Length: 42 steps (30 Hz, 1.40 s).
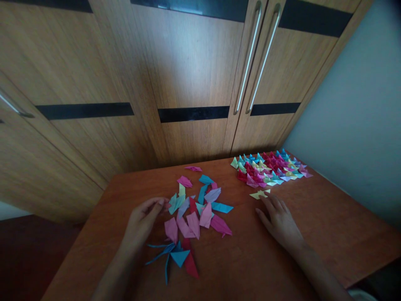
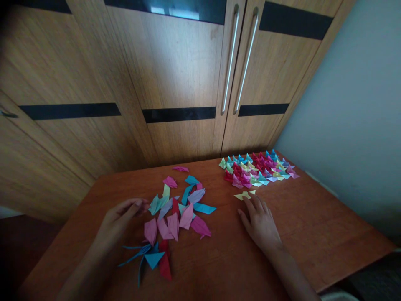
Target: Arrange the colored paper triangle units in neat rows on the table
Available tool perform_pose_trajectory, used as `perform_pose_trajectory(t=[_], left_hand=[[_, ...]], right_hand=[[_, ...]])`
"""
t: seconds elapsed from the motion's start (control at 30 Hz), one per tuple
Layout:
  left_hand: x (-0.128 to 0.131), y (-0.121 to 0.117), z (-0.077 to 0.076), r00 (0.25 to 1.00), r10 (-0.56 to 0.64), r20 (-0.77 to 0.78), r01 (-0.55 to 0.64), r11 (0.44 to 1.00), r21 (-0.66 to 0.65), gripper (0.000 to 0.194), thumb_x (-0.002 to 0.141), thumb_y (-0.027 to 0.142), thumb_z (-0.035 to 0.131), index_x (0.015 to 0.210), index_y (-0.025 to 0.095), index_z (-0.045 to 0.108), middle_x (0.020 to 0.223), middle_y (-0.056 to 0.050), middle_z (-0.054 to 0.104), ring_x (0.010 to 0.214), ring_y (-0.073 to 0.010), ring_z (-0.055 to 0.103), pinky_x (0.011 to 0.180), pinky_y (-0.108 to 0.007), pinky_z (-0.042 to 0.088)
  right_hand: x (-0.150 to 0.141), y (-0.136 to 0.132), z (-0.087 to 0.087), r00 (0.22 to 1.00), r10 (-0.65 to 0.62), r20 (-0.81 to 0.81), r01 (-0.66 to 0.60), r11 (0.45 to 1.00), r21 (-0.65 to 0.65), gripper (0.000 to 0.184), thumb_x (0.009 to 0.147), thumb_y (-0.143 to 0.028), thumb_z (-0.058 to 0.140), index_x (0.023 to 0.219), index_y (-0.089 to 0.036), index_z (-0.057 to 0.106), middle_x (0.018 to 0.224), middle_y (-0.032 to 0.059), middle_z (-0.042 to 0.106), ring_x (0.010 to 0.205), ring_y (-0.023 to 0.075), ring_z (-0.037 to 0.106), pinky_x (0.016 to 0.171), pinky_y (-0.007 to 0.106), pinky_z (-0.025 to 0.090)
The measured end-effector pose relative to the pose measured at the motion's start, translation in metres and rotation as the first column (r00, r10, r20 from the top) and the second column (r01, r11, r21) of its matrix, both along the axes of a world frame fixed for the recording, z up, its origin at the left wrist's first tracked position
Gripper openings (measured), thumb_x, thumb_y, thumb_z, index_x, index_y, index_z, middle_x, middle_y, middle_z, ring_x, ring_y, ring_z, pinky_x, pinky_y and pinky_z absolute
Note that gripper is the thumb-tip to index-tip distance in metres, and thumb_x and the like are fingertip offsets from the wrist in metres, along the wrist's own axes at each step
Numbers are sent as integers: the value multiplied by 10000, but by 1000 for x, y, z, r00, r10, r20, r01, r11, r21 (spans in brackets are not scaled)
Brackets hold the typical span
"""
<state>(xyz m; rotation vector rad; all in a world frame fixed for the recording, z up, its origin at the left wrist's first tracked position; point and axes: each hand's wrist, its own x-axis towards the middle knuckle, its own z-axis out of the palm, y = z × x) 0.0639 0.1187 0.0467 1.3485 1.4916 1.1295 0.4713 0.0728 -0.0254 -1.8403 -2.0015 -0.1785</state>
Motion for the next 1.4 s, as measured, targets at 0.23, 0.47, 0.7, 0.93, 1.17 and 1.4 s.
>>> perform_pose_trajectory(t=[0.23,0.47,0.7,0.93,1.17,1.4], left_hand=[[3,-3,9,922,-156,-354,187,981,55,330,863,437,520,1044,202,665,1072,-78,715,972,-252,669,858,-357,518],[65,-79,14,657,-194,-729,528,808,260,306,837,146,500,1084,260,639,1075,-44,697,967,-204,653,854,-332,523],[93,-118,-48,525,-268,-808,733,625,269,264,767,83,577,960,249,652,939,-10,716,808,-203,643,729,-329,543],[57,-91,-27,460,-307,-833,740,652,168,322,794,50,503,1034,210,646,1062,-55,683,948,-215,624,814,-340,551],[49,-85,-20,502,-256,-826,719,655,234,312,828,70,456,1023,203,660,1036,-78,703,925,-232,649,807,-376,551],[109,-57,-18,952,-228,-204,264,949,174,422,820,253,620,1234,246,535,1121,-86,650,994,-230,639,865,-384,518]], right_hand=[[-56,13,15,948,170,-270,-207,972,-113,304,877,-266,519,1165,-193,582,1195,98,565,1120,224,529,992,364,431],[-92,44,26,902,267,-340,-350,913,-211,145,770,-172,615,911,-195,640,965,57,603,931,199,561,838,317,451],[-98,49,26,805,296,-514,-430,889,-161,115,781,-143,574,872,-198,618,885,31,635,830,172,578,759,290,445],[-90,46,24,679,265,-685,-486,861,-148,143,826,-205,526,896,-209,650,869,18,679,762,160,599,690,269,445],[-86,50,23,515,182,-837,-459,884,-90,186,847,-322,545,921,-193,656,825,16,653,728,146,580,674,267,455],[-91,42,31,198,78,-977,-465,885,-24,238,795,-405,644,921,-203,656,750,2,629,644,125,563,616,259,469]])
